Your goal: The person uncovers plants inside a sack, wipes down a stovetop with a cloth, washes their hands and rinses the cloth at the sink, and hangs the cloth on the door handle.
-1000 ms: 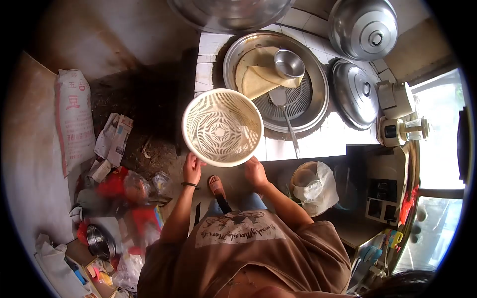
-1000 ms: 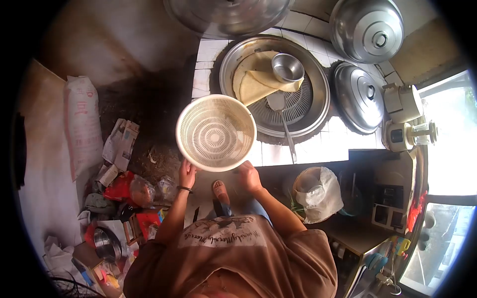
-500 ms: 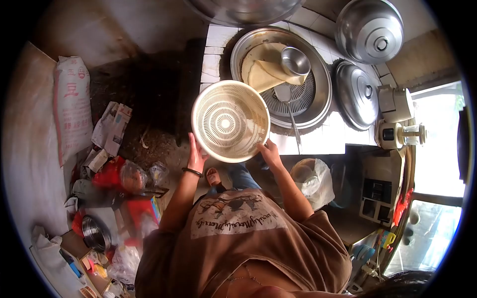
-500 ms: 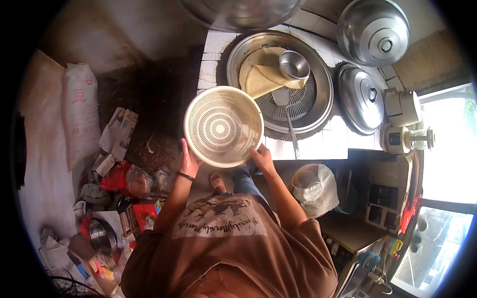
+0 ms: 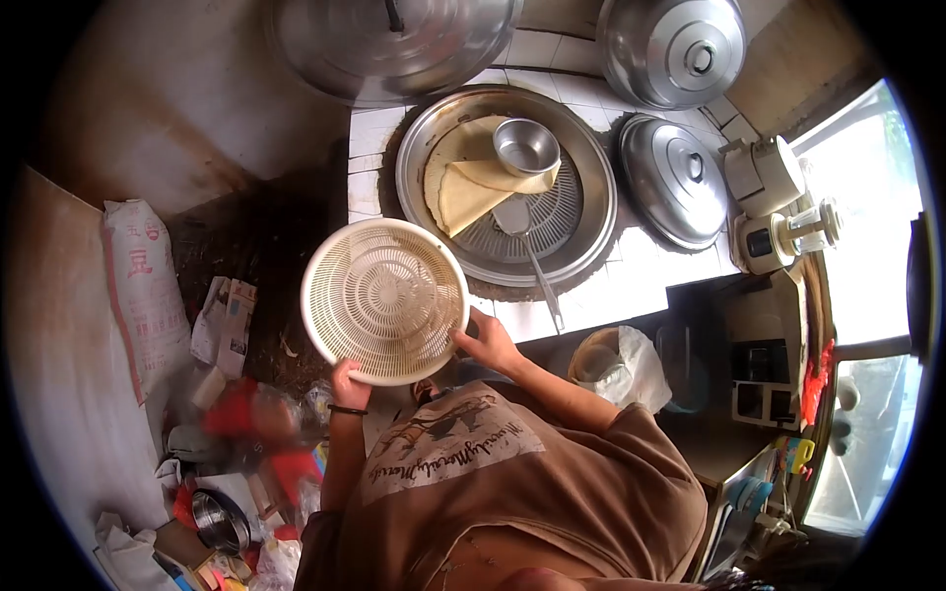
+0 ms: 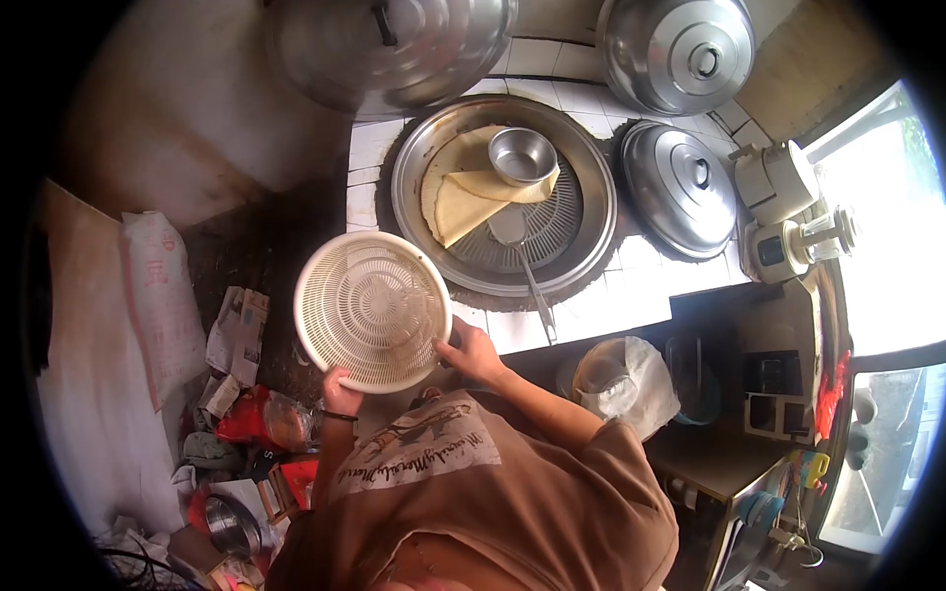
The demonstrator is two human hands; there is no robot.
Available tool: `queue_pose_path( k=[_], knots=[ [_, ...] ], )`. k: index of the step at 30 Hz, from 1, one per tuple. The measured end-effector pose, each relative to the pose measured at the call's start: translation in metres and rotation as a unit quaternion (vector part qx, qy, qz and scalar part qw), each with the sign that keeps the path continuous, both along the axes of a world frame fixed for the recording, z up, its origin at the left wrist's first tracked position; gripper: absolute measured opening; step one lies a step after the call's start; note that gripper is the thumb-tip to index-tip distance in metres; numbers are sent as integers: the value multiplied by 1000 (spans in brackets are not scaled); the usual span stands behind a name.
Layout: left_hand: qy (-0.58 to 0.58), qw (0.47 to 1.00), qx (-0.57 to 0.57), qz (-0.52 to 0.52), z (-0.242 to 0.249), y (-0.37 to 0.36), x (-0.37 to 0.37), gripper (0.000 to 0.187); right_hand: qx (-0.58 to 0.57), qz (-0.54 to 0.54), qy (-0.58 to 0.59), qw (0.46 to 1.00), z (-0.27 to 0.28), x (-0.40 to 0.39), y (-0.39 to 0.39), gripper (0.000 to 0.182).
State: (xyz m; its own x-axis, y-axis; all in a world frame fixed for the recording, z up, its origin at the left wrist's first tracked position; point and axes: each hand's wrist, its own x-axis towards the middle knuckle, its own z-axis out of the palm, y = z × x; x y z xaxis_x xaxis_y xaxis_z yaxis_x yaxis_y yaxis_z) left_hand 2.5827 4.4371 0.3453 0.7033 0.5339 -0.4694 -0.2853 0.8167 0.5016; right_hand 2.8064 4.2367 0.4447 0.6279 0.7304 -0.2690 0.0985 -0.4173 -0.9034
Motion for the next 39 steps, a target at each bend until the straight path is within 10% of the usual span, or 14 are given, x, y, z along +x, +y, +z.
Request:
queue_pose_path(
  k=[3,7,10,18,24,27,30,31,35,39],
  knots=[
    [4,995,92,-46,34,-9,-1,31,68,-3,-62,996,-3,10,4,41],
    [-42,992,24,-113,37,-22,-1,91,-10,-78,122,989,21,53,-6,35],
    [264,948,141,-107,2,-13,0,83,75,-164,64,981,7,100,-44,31],
    [513,410,754,-10,21,-45,65,101,-80,-337,57,936,12,213,-157,33],
    [541,480,684,-96,13,-41,88,74,-114,-268,-18,957,-35,253,-170,51],
    [541,517,661,-53,9,-32,83,58,-341,-153,-188,908,-3,253,-172,54],
    [357,734,570,93,21,-32,65,46,-373,-124,-313,865,53,237,-141,51],
    [302,802,506,100,41,-36,57,40,-341,-107,-322,877,68,234,-124,49],
    [301,800,487,179,67,-34,10,42,-25,82,-162,983,105,210,-16,51],
    [287,824,391,293,44,-36,-39,44,118,258,44,958,66,216,114,63]
  ],
)
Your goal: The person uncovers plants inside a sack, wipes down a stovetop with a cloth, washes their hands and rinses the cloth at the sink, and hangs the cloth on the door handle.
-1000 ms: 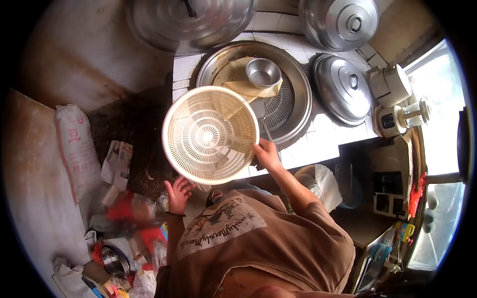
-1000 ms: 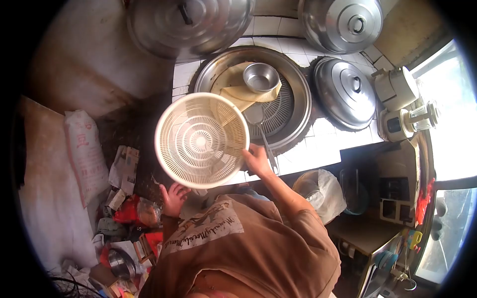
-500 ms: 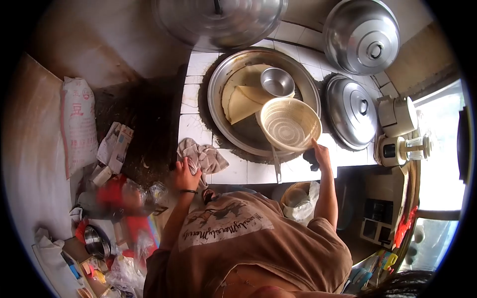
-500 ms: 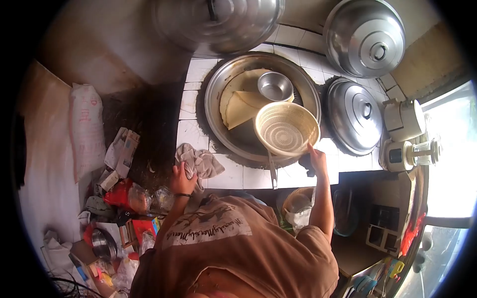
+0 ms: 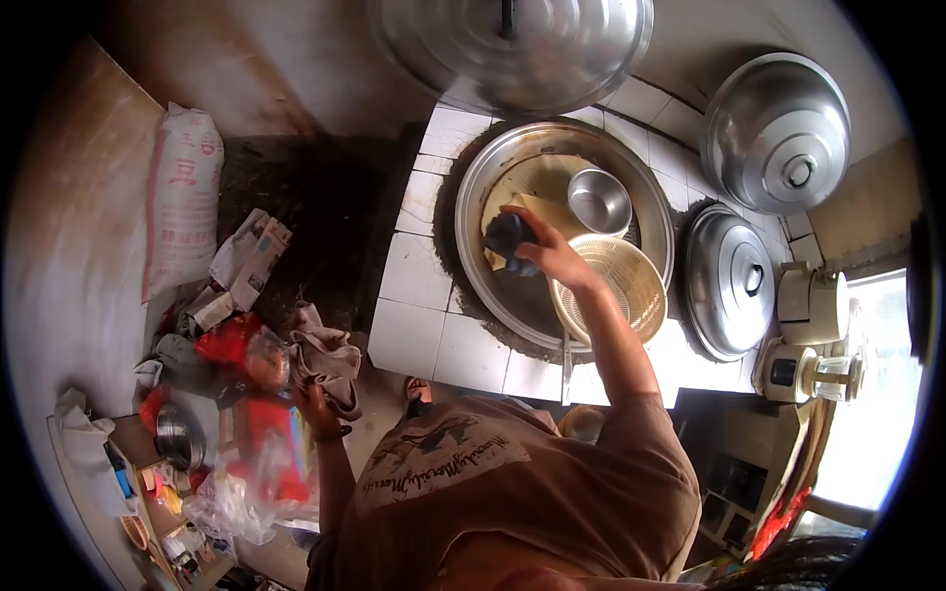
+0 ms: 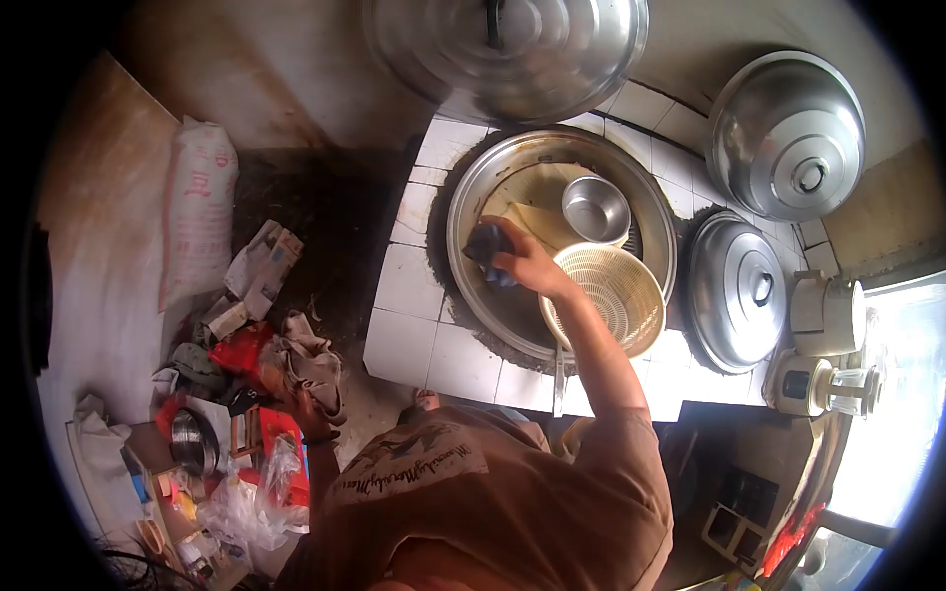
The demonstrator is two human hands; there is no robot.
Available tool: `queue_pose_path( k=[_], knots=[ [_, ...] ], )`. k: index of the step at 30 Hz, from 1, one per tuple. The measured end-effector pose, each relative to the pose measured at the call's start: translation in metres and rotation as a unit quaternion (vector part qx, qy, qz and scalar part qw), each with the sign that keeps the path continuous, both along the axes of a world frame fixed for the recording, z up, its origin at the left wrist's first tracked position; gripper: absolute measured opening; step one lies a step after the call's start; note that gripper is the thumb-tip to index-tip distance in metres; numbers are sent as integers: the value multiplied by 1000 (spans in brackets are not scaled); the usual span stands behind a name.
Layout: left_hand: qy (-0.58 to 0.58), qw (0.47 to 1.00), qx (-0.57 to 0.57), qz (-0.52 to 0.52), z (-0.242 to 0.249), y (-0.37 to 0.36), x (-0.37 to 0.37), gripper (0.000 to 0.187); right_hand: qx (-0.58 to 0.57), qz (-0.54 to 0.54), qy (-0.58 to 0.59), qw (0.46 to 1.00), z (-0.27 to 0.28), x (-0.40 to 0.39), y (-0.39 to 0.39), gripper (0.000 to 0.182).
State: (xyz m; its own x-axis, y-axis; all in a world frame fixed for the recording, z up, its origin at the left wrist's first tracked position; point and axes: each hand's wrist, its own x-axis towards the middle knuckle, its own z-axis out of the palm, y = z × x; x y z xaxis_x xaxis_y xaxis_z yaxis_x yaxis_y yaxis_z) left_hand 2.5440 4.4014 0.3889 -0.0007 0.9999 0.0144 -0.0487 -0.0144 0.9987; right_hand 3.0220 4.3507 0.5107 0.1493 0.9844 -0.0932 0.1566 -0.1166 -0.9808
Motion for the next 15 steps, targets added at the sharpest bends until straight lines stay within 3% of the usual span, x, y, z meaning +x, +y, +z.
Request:
queue_pose_path(
  k=[1,2,3,5,6,8,11,14,15],
  knots=[
    [-29,999,-22,8,-3,-4,-10,44,41,-1,57,998,-14,2,33,59],
    [-32,999,-19,27,-7,-8,-18,42,-38,-34,114,992,-18,4,64,55],
    [-34,998,-16,47,-11,-12,-25,41,26,-86,121,989,-29,3,100,51],
    [55,995,-3,83,-13,-21,-38,39,8,-195,210,958,-82,21,179,46],
    [146,984,7,98,-12,-26,-42,39,39,-231,188,954,-93,28,212,43],
    [194,973,-5,127,-10,-38,-48,42,68,-308,72,946,-110,38,267,37],
    [141,969,-81,188,-2,-55,-45,52,32,-423,-65,903,-167,64,342,32],
    [186,955,-100,207,-7,-56,-45,52,-3,-419,-203,885,-192,68,365,42],
    [205,952,-96,205,-13,-52,-46,52,55,-447,-110,886,-209,67,369,49]
  ],
)
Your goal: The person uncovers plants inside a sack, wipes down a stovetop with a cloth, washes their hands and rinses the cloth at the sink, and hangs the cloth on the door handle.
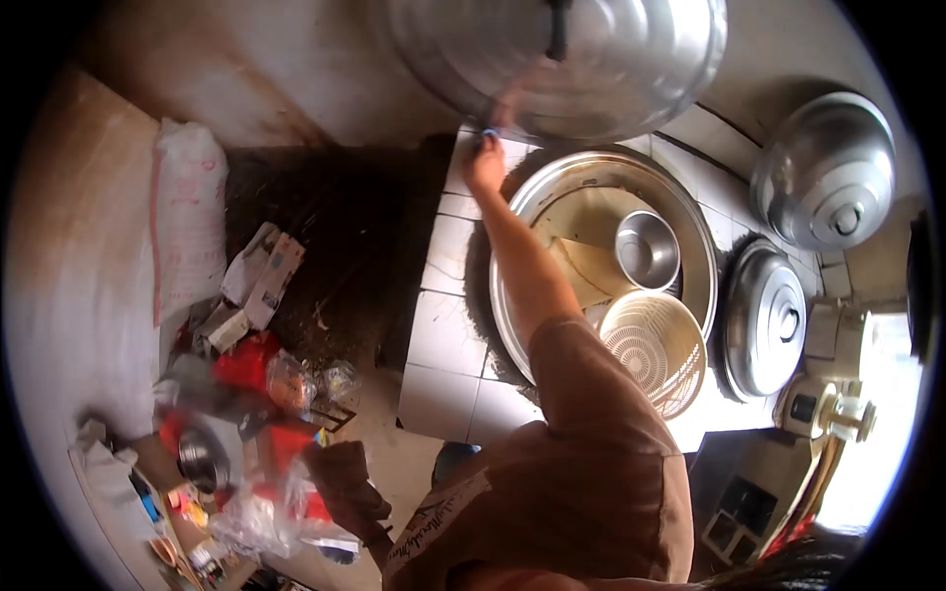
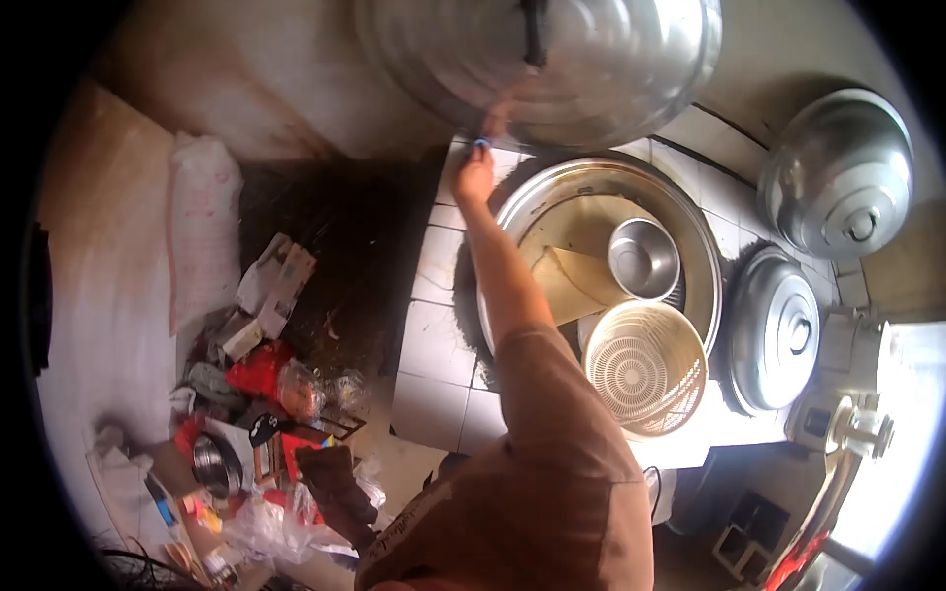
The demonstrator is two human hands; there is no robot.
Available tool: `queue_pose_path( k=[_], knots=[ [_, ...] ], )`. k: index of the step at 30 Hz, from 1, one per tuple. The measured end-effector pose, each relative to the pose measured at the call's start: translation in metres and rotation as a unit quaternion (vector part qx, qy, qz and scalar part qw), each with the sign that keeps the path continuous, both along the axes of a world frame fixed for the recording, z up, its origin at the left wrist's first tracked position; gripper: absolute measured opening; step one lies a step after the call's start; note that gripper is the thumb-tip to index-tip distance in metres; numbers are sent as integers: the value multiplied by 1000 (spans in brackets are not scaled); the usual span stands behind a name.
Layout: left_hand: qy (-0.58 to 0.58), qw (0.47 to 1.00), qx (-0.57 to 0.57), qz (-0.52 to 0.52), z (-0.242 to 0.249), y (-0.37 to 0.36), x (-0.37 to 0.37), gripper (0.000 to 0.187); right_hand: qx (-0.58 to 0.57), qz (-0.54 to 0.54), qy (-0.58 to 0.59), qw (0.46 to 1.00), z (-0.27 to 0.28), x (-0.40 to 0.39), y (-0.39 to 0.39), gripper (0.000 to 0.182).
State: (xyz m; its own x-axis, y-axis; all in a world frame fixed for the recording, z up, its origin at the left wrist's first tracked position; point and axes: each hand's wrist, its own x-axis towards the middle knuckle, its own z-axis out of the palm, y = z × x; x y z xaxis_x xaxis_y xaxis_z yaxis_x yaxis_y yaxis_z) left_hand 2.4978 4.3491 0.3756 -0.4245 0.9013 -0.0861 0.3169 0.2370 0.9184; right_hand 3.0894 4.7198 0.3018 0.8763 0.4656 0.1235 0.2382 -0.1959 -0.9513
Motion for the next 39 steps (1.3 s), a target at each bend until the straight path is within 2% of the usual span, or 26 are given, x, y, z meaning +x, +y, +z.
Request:
queue_pose_path(
  k=[1,2,3,5,8,14,18,20,21,23,25,26,27,28,30,32,34,35,38,39],
  knots=[
    [15,1000,-3,-7,-6,5,-1,52,-126,24,-199,971,-19,-4,3,60],
    [27,999,-7,-16,-11,13,-1,53,-273,85,-245,926,10,-23,-9,74],
    [37,999,-11,-24,-16,19,0,53,-302,129,-240,914,25,-29,-16,85],
    [49,998,-23,-40,-26,33,5,53,-363,162,-253,882,33,-24,-18,88],
    [63,996,-29,-60,-33,46,9,54,-448,224,-323,803,42,-10,-23,74],
    [66,994,-24,-83,-37,51,4,55,-434,222,-411,770,28,-33,-43,58],
    [76,993,-31,-89,-36,42,0,55,-363,244,-424,793,20,-76,-79,53],
    [56,994,-45,-83,-30,39,4,56,-326,273,-422,801,21,-105,-104,50],
    [7,996,-61,-68,-22,37,11,63,-324,294,-427,792,21,-121,-117,49],
    [-60,991,-38,-114,-39,33,-4,61,-305,325,-434,783,17,-148,-144,47],
    [-35,989,-6,-142,-36,32,-4,64,-262,364,-408,795,12,-159,-158,43],
    [26,989,12,-144,-29,29,-5,67,-236,365,-430,792,10,-154,-157,41],
    [87,985,30,-143,-19,29,-2,70,-239,358,-354,830,30,-145,-150,41],
    [68,987,40,-141,-14,29,-3,69,-243,353,-273,861,51,-133,-138,41],
    [30,989,52,-132,-6,19,-8,68,-249,264,-250,898,53,-96,-95,42],
    [48,995,35,-84,-14,2,-23,64,-313,291,-256,867,58,-64,-70,45],
    [27,997,45,-51,-18,-9,-31,64,-234,254,-363,866,26,-70,-68,48],
    [10,999,23,-42,-27,-18,-43,66,-275,283,-352,849,19,-81,-77,50],
    [-23,998,33,-51,-34,-25,-47,69,-202,194,-391,877,3,-136,-114,52],
    [-11,999,5,-31,-25,-19,-39,70,-200,191,-386,880,5,-158,-132,51]
  ],
)
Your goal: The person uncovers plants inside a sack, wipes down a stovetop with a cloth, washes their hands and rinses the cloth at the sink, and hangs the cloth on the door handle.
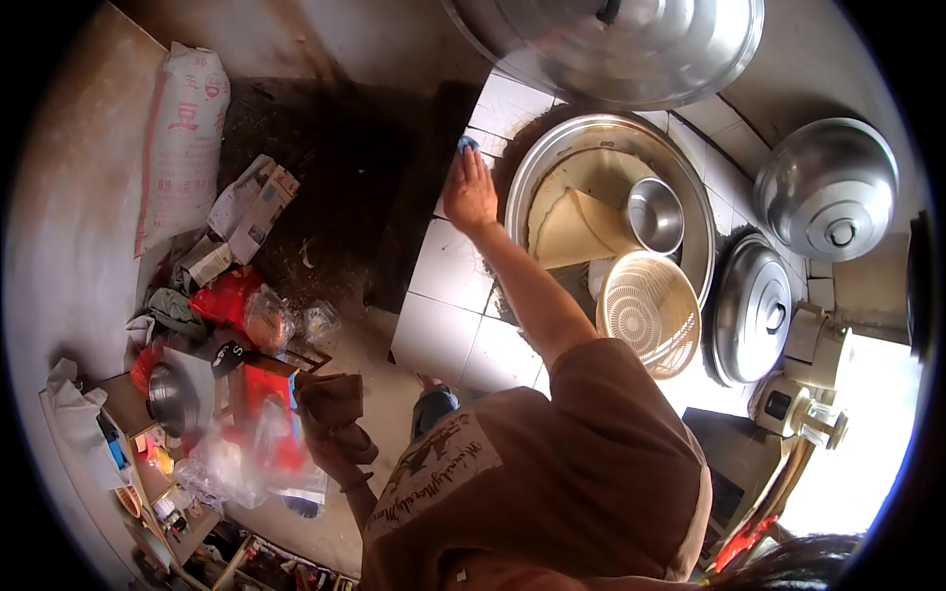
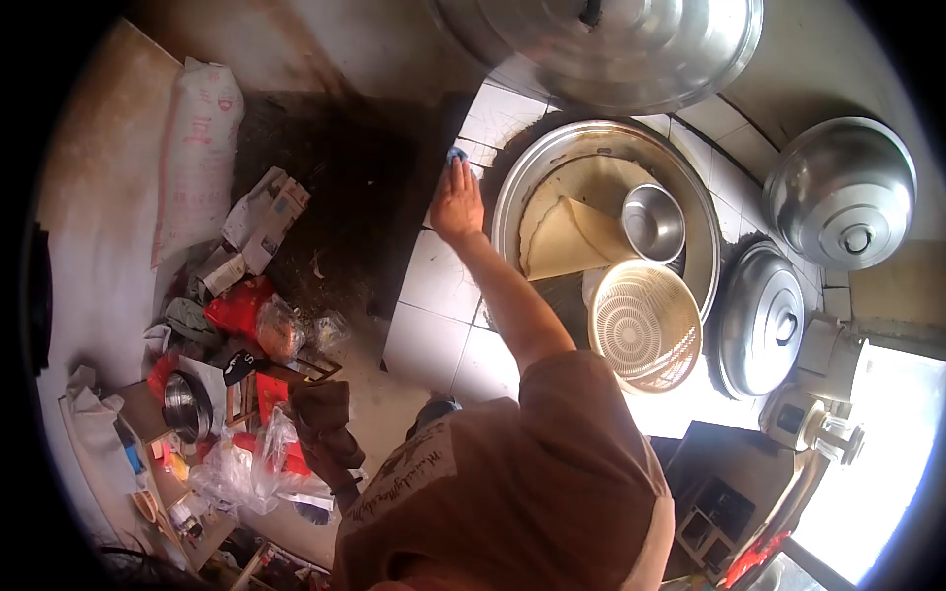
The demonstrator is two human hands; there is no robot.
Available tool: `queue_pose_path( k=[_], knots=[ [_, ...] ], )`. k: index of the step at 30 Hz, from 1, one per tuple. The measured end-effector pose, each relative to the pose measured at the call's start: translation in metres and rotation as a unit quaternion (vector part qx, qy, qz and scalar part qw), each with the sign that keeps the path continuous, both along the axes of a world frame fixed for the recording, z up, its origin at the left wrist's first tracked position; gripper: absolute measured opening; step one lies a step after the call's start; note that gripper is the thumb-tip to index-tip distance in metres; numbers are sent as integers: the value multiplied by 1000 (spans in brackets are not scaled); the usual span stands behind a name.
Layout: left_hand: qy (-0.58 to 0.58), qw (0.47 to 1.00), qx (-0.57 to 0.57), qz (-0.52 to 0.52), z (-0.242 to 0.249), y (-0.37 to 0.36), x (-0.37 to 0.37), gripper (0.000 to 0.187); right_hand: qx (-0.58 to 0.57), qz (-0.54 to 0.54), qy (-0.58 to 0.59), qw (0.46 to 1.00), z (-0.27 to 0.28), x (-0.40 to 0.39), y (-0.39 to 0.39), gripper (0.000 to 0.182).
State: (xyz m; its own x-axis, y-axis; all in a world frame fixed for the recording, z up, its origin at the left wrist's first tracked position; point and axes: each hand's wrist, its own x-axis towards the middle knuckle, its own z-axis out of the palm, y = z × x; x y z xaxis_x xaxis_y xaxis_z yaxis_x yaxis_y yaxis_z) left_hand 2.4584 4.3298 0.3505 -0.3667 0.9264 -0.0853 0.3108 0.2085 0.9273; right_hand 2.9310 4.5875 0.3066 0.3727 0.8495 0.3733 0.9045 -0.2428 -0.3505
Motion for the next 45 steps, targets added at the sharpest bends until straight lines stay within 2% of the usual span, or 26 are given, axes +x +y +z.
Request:
queue_pose_path(
  k=[2,5,7,8,9,11,12,13,14,15,16,18,19,22,25,26,27,29,31,33,35,36,39,41,43,45],
  knots=[
    [-99,995,17,8,-5,14,2,69,3,20,17,1000,1,-40,-36,51],
    [-144,988,40,-24,-13,26,-3,68,-8,114,117,986,-18,-86,-101,50],
    [-100,993,36,-56,2,41,4,69,-56,211,22,976,-6,-92,-129,47],
    [-81,993,39,-75,11,47,8,68,-39,191,99,976,-19,-88,-124,45],
    [-62,993,42,-94,21,53,12,68,-61,220,13,973,-18,-73,-116,46],
    [31,986,53,-156,35,52,7,60,-99,157,16,983,-13,-44,-79,45],
    [1,991,48,-127,31,50,1,61,-94,123,-14,988,-6,-31,-60,43],
    [9,994,46,-103,29,44,-2,60,-16,91,88,992,-16,-20,-40,43],
    [18,996,42,-77,26,36,-4,59,-26,79,17,996,-2,-17,-34,45],
    [27,998,36,-52,26,28,-9,59,-6,63,27,998,1,-27,-38,50],
    [11,997,15,-69,29,28,-13,77,20,94,35,995,-1,-41,-53,54],
    [-23,998,26,-58,34,24,-7,77,88,183,67,977,-4,-79,-102,60],
    [-41,997,28,-55,37,18,-6,77,40,198,65,977,-6,-106,-132,59],
    [-54,996,1,-75,18,18,-30,65,-43,283,185,940,15,-151,-196,57],
    [-50,994,62,-75,17,28,-32,63,-37,260,314,912,33,-140,-193,45],
    [-41,995,54,-78,20,33,-33,63,15,227,355,907,40,-125,-177,56],
    [-32,995,43,-81,26,38,-33,63,37,218,240,945,41,-102,-161,54],
    [-25,996,19,-87,27,40,-33,63,-26,158,228,961,44,-62,-135,52],
    [-27,995,2,-93,25,41,-39,62,9,197,144,970,27,-51,-141,54],
    [-35,994,30,-101,24,42,-39,62,64,237,203,948,2,-87,-179,44],
    [-40,992,39,-109,23,40,-39,62,41,280,148,947,2,-131,-226,35],
    [-50,991,30,-123,23,40,-37,62,7,298,172,939,10,-149,-243,34],
    [-65,986,14,-155,22,55,-35,61,16,270,271,924,31,-158,-254,36],
    [-52,986,3,-161,22,63,-38,58,96,185,333,920,47,-131,-241,41],
    [-29,985,6,-173,25,71,-35,52,30,125,229,965,49,-93,-229,42],
    [-18,983,10,-182,28,73,-34,48,27,127,160,978,28,-89,-248,44]
  ],
)
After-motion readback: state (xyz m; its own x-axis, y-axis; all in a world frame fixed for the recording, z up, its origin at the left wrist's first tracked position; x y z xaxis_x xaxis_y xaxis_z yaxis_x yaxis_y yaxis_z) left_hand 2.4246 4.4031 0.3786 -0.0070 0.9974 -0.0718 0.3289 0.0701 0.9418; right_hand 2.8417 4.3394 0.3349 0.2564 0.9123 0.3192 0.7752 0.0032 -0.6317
